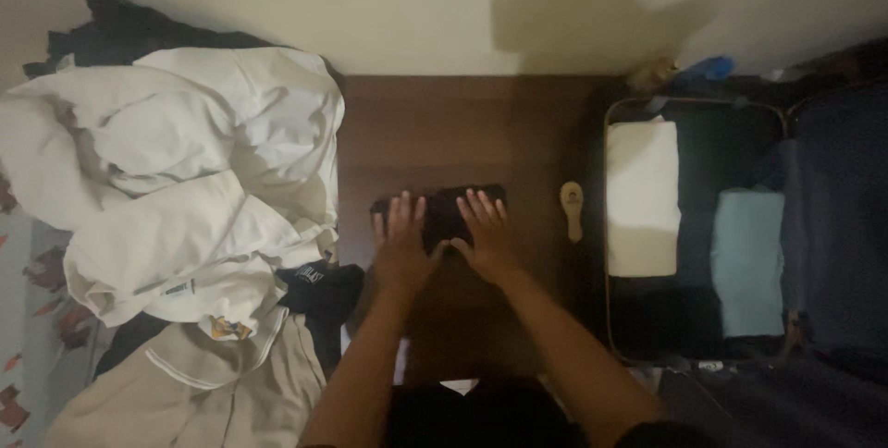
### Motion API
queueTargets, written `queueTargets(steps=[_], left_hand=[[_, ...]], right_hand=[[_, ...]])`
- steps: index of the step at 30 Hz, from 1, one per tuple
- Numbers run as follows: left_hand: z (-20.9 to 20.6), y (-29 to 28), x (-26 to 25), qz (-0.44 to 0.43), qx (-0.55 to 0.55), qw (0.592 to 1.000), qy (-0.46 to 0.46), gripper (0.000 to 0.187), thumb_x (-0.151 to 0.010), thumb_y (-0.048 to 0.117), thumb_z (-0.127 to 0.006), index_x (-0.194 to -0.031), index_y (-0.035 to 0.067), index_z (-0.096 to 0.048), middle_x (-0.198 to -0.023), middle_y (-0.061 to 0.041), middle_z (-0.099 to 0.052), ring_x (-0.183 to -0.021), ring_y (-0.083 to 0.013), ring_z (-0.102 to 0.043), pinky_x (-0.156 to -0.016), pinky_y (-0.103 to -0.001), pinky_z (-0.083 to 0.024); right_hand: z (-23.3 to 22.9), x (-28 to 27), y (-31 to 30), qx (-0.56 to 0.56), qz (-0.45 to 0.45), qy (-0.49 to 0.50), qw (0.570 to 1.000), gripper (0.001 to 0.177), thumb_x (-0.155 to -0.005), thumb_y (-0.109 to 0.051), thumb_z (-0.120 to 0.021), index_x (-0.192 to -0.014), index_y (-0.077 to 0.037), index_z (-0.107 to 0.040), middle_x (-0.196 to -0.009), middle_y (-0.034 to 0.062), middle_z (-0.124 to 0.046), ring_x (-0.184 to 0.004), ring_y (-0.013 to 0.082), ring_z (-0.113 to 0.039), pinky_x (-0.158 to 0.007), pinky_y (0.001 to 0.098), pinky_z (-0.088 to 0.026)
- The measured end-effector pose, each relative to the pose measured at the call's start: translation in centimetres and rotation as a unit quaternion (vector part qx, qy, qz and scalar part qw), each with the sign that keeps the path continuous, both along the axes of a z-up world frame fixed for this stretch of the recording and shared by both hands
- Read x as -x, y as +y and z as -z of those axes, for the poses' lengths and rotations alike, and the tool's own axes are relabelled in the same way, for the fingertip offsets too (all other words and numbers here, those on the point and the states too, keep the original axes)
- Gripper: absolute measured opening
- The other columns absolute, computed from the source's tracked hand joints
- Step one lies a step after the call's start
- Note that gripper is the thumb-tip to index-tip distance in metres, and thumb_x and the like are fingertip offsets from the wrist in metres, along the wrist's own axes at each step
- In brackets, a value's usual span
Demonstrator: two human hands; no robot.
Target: The person folds black and white clothing items by hand on a desk and places them into an open suitcase. They use a brush to brush a black garment before folding it.
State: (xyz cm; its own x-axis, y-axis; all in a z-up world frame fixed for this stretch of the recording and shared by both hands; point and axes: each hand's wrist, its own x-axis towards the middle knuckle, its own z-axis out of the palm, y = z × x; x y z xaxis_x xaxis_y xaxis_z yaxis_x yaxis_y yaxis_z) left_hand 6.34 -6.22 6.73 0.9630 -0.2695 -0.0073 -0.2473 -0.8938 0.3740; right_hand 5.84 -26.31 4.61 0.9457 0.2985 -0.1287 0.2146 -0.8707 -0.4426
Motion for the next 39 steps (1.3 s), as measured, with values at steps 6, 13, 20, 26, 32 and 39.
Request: queueTargets(steps=[6,13,20,26,32,39], left_hand=[[0.2,2.9,0.7,-0.121,0.001,0.993,0.016,0.101,-0.087,0.066,-0.062,-0.160,0.010,-0.023,-0.166,-0.026,-0.020,-0.154,-0.0427,-0.017,-0.123,-0.059,-0.012],[1.6,3.5,1.8,-0.249,0.118,0.957,0.092,0.104,-0.085,0.058,-0.066,-0.160,-0.001,-0.025,-0.151,-0.031,-0.039,-0.130,-0.0501,-0.043,-0.106,-0.062,-0.032],[4.5,2.7,0.7,-0.263,0.222,0.936,0.078,0.078,-0.084,0.056,-0.070,-0.129,-0.006,-0.057,-0.121,-0.031,-0.062,-0.116,-0.0489,-0.058,-0.102,-0.054,-0.045],[6.5,2.7,1.2,-0.271,0.151,0.942,0.128,0.063,-0.097,0.052,-0.065,-0.128,-0.003,-0.059,-0.125,-0.031,-0.063,-0.121,-0.0496,-0.058,-0.105,-0.056,-0.044],[0.9,3.7,3.7,-0.146,0.346,0.903,0.209,0.071,-0.096,0.050,-0.060,-0.147,0.002,-0.049,-0.136,-0.028,-0.063,-0.131,-0.0427,-0.059,-0.109,-0.048,-0.046],[-2.7,-0.6,2.0,-0.049,0.247,0.910,0.329,0.081,-0.096,0.055,-0.061,-0.152,0.001,-0.042,-0.151,-0.026,-0.050,-0.144,-0.0397,-0.045,-0.118,-0.046,-0.035]], right_hand=[[-0.2,-0.1,-0.1,0.066,0.073,0.030,0.995,0.077,-0.100,-0.052,-0.049,-0.160,-0.012,-0.022,-0.170,0.0091,-0.018,-0.158,0.0291,-0.014,-0.125,0.0547,0.001],[2.9,-0.4,-0.1,-0.023,0.249,0.022,0.968,0.083,-0.097,-0.038,-0.058,-0.163,-0.009,-0.017,-0.170,0.0194,-0.008,-0.155,0.0389,-0.014,-0.122,0.0539,-0.014],[3.0,-0.3,-0.4,-0.131,0.448,0.180,0.866,0.092,-0.095,-0.057,-0.065,-0.159,-0.002,-0.027,-0.159,0.0260,-0.044,-0.146,0.0391,-0.046,-0.121,0.0500,-0.039],[-3.7,0.4,0.2,-0.225,0.538,0.307,0.752,0.098,-0.087,-0.045,-0.076,-0.160,-0.012,-0.020,-0.163,0.0177,-0.028,-0.150,0.0350,-0.033,-0.119,0.0530,-0.032],[-6.0,8.1,-3.8,-0.559,0.490,0.334,0.580,0.079,-0.084,-0.020,-0.077,-0.153,-0.003,-0.042,-0.149,0.0222,-0.054,-0.135,0.0355,-0.054,-0.112,0.0477,-0.047],[-10.5,17.3,-9.6,-0.441,0.505,0.273,0.690,0.073,-0.072,-0.012,-0.080,-0.142,-0.008,-0.059,-0.136,0.0161,-0.064,-0.122,0.0285,-0.060,-0.097,0.0389,-0.050]])
